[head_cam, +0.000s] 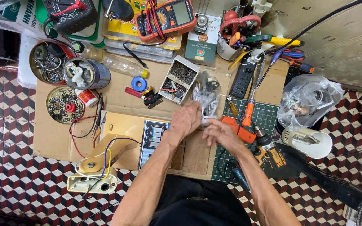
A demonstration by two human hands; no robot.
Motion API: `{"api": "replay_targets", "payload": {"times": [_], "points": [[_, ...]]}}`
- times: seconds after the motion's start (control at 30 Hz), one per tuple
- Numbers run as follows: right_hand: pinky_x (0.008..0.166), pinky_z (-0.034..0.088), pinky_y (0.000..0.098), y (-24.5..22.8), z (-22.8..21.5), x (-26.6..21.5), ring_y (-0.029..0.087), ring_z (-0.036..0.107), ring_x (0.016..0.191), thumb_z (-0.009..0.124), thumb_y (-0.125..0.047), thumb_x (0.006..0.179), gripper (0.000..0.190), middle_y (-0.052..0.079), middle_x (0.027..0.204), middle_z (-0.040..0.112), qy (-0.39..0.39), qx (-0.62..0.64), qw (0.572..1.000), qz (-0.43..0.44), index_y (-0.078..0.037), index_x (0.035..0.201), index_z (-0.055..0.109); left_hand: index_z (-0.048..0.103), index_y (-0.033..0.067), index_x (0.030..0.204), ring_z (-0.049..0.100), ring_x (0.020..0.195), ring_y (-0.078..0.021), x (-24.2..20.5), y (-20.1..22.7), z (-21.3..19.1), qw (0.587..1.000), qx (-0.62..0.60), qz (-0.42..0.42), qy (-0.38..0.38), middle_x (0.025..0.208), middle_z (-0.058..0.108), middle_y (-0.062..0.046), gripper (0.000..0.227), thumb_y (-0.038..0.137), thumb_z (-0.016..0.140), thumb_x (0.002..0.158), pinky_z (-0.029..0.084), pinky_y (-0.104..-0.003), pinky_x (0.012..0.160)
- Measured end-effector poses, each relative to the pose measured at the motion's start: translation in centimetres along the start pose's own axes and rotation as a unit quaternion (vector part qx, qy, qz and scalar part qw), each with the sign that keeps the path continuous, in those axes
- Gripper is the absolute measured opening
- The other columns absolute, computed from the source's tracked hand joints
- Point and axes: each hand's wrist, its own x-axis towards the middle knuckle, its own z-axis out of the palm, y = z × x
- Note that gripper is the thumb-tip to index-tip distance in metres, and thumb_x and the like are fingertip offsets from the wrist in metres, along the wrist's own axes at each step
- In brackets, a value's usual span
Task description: Inspecting and testing an electric motor and its components at a workshop workbench using a multimeter and various tools.
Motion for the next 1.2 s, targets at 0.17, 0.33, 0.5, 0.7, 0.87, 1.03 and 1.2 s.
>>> {"api": "replay_targets", "payload": {"times": [0.17,0.33,0.5,0.7,0.87,1.03,1.2], "points": [[0.062,0.058,0.0300,3.5,2.9,0.1,0.014,0.068,0.068,0.056,-0.013,0.093,0.049,0.009,0.087,0.071,-0.117,-0.215,0.968,0.061,-0.004,0.141,0.054,0.062,0.0168,0.120,0.070,0.090,-0.0341,-0.9,4.5,-1.4,0.987,-0.117,-0.078,-0.081,0.114,0.069,-0.012,0.025,0.021,0.059,0.095,0.057,-0.047,0.076],[0.060,0.060,0.0346,1.8,3.3,-1.2,0.018,0.070,0.063,0.054,-0.016,0.093,0.056,0.012,0.077,0.071,-0.193,-0.354,0.912,0.076,-0.007,0.147,0.046,0.063,0.0226,0.129,0.070,0.088,-0.0258,-3.0,3.8,0.4,0.961,-0.250,-0.107,-0.055,0.111,0.073,-0.010,0.039,0.020,0.060,0.091,0.059,-0.038,0.077],[0.058,0.056,0.0435,-3.5,2.6,-2.6,0.031,0.067,0.063,0.051,-0.018,0.099,0.041,0.017,0.081,0.068,0.073,-0.508,0.858,0.003,-0.012,0.139,0.054,0.059,0.0142,0.123,0.069,0.095,-0.0387,-4.4,0.6,0.7,0.996,-0.023,-0.072,0.048,0.119,0.069,-0.015,0.033,0.012,0.062,0.090,0.056,-0.049,0.080],[0.086,0.054,0.0461,-5.3,3.5,-1.8,0.035,0.066,0.100,0.058,-0.003,0.084,0.018,0.018,0.115,0.069,0.264,-0.447,0.756,-0.399,-0.002,0.100,0.068,0.046,0.0111,0.148,0.068,0.087,-0.0434,-4.5,2.4,-1.0,0.988,-0.019,-0.131,0.084,0.116,0.065,-0.019,0.060,0.017,0.064,0.090,0.054,-0.054,0.074],[0.088,0.053,0.0475,-4.0,4.2,-0.8,0.034,0.067,0.100,0.054,-0.002,0.090,0.020,0.017,0.114,0.071,0.202,-0.450,0.802,-0.337,-0.004,0.107,0.064,0.060,0.0112,0.131,0.070,0.093,-0.0402,-4.7,1.4,-1.5,0.975,-0.023,-0.184,0.124,0.114,0.067,-0.017,0.043,0.029,0.068,0.093,0.055,-0.052,0.076],[0.081,0.053,0.0453,-1.9,5.1,0.8,0.035,0.070,0.086,0.050,-0.012,0.105,0.031,0.024,0.096,0.072,0.100,-0.502,0.859,-0.022,-0.009,0.136,0.054,0.061,0.0079,0.126,0.069,0.092,-0.0409,-3.9,-0.5,0.5,0.967,-0.007,-0.225,0.119,0.118,0.066,-0.020,0.049,0.036,0.075,0.088,0.055,-0.052,0.074],[0.084,0.056,0.0448,-1.4,5.4,2.6,0.032,0.068,0.098,0.053,-0.003,0.092,0.036,0.019,0.121,0.064,0.246,-0.375,0.848,-0.282,-0.003,0.129,0.055,0.067,0.0055,0.121,0.075,0.084,-0.0232,-2.6,-4.0,4.4,0.924,-0.235,-0.259,0.156,0.095,0.078,-0.012,0.038,0.026,0.072,0.090,0.058,-0.037,0.076]]}}
